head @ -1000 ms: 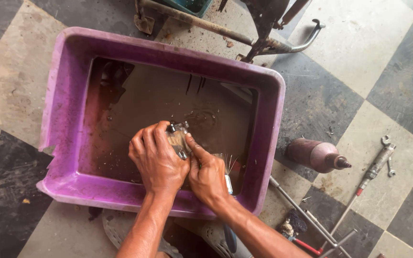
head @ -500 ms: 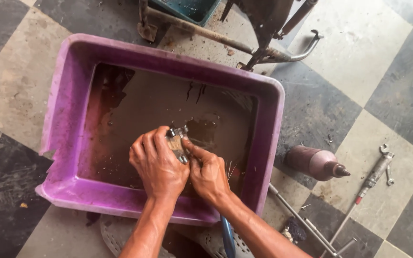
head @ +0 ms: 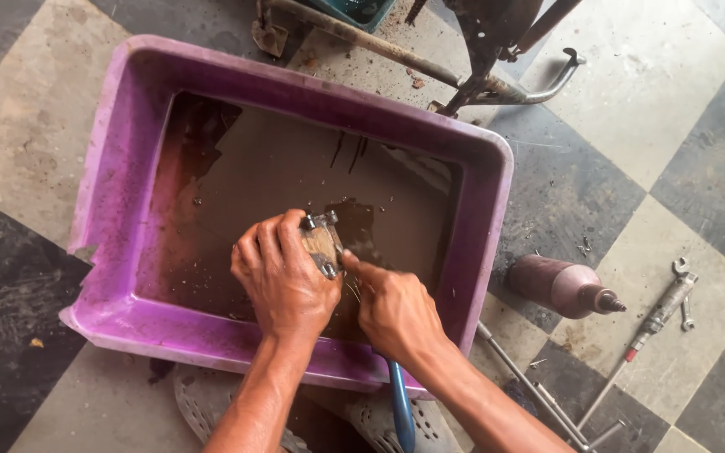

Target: Cleaning a motorcycle engine cylinder and components using a brush and solvent in a purple basin.

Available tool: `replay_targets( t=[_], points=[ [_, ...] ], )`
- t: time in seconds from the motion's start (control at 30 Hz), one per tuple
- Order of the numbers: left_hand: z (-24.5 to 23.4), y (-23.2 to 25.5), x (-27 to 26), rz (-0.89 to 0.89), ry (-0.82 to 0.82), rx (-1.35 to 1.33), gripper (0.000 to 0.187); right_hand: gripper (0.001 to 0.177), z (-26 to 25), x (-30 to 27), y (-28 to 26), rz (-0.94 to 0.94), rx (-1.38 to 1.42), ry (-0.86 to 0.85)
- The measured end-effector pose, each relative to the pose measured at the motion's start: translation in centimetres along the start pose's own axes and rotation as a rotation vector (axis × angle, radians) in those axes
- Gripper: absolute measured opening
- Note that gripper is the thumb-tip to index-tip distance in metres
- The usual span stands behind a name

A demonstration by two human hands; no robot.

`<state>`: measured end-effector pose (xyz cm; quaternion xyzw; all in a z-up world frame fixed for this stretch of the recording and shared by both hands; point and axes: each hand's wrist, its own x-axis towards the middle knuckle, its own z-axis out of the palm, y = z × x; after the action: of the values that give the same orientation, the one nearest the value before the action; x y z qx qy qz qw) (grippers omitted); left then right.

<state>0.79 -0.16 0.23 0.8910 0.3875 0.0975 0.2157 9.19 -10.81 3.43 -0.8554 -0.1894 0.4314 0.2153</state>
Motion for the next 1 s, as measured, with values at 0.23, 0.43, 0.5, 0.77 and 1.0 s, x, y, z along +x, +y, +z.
replay_targets(
  t=[0.23,0.43,0.5,0.77,1.0],
  points=[
    [0.1,-0.2,-0.1,-0.016,-0.02,0.041,0.082,0.047,0.0,1.4,0.4,-0.314,-0.13,0.254],
    [-0.1,0.1,0.1,-0.022,-0.036,-0.005,0.093,0.045,-3.2,0.1,0.5,-0.006,-0.194,-0.192],
    [0.2,-0.1,-0.1,-0.016,-0.018,-0.002,0.092,0.043,-2.1,0.3,1.5,-0.132,-0.149,-0.109],
    [-0.2,0.0,0.1,0.003,-0.027,0.007,0.093,0.042,-3.6,1.0,0.6,0.096,0.102,-0.295],
    [0.5,-0.5,-0.4,0.027,0.011,0.092,0.085,0.045,-4.0,0.5,0.4,0.28,0.513,-0.463]
  ],
)
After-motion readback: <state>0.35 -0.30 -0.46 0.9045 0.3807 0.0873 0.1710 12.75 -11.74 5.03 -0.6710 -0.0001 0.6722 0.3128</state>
